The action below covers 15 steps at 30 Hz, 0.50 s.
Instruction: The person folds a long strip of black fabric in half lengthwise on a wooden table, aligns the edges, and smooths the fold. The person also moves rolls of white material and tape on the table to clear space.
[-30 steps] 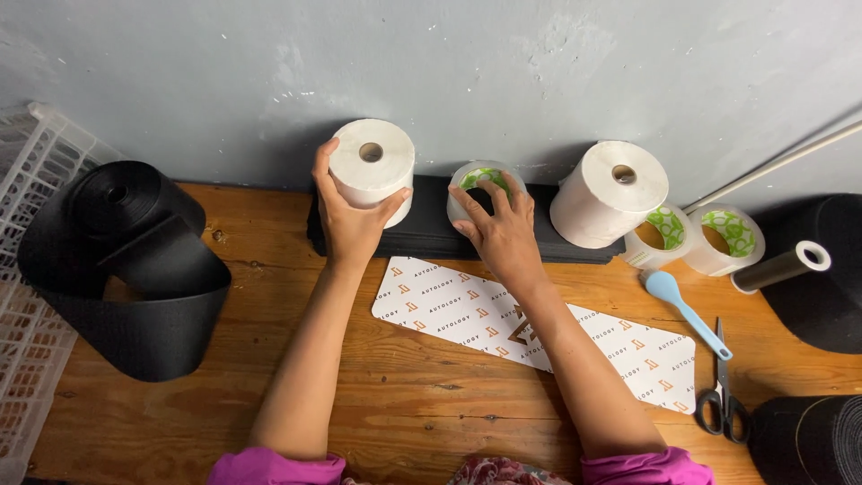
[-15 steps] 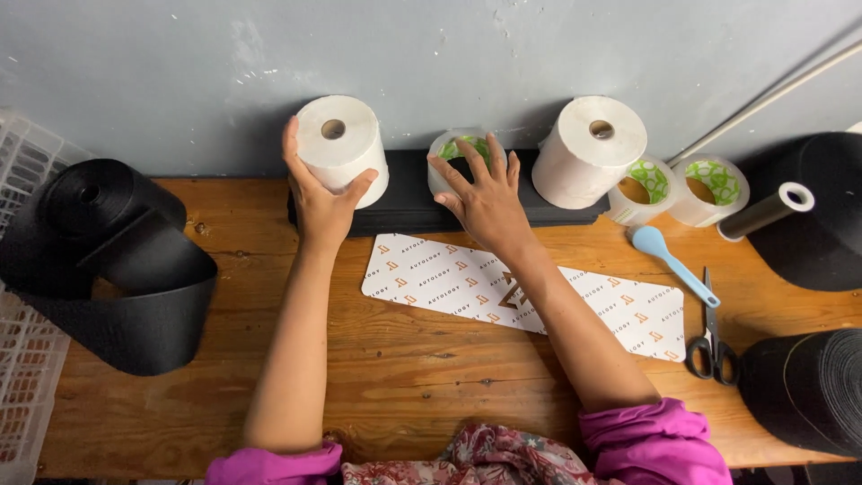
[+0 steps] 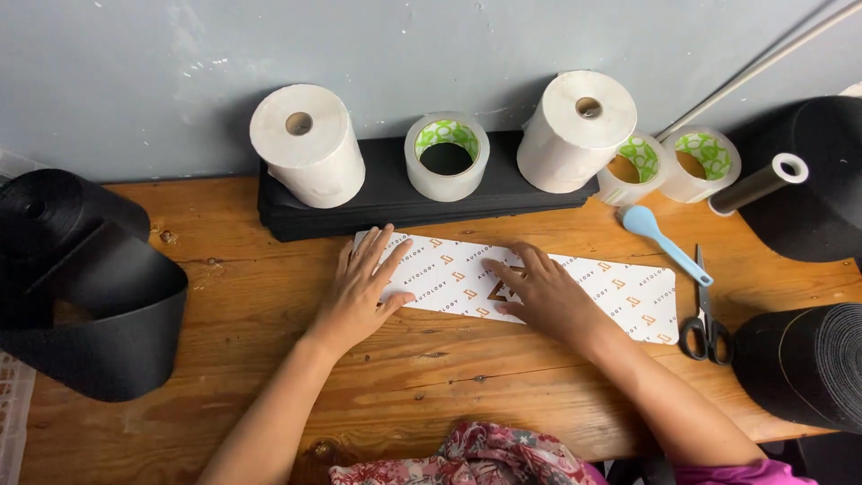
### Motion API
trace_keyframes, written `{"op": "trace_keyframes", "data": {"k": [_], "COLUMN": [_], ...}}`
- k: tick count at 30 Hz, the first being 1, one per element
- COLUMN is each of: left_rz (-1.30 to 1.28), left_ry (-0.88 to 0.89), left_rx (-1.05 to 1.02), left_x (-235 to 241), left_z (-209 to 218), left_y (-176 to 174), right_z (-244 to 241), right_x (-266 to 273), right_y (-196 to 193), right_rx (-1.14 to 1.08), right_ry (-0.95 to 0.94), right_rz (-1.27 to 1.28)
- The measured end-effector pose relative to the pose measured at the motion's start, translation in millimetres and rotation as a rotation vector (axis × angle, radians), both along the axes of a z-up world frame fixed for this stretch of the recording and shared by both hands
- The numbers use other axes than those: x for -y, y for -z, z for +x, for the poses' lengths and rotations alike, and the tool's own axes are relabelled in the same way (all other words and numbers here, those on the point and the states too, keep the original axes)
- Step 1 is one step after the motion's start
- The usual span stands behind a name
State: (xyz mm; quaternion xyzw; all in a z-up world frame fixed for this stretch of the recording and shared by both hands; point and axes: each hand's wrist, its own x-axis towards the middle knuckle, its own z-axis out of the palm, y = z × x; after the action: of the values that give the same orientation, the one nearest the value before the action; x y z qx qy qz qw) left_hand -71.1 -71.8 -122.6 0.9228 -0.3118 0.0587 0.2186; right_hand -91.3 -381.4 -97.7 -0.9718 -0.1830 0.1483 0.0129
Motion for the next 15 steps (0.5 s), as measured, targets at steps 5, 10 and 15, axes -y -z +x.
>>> {"op": "trace_keyframes", "data": {"k": [5,10,15], "left_rz": [0.112,0.189,0.224], "left_ry": [-0.028,-0.12,-0.213], "left_rx": [0.012,-0.069,-0.257], "left_x": [-13.7,-28.8,-30.2], "left_z": [-0.9,-7.3,-9.9], "left_y": [13.6,16.6,5.9], "right_z": [-4.0,-3.9,-0.2], "right_x": [-10.9,-17.2,-7.3], "right_y": [2.2,4.8,32.9], "right_rx": [0.029,-0.027,0.211], "right_ry": [-0.165,-0.272,-0.179], "right_rz": [0.184,0.306,0.279]}}
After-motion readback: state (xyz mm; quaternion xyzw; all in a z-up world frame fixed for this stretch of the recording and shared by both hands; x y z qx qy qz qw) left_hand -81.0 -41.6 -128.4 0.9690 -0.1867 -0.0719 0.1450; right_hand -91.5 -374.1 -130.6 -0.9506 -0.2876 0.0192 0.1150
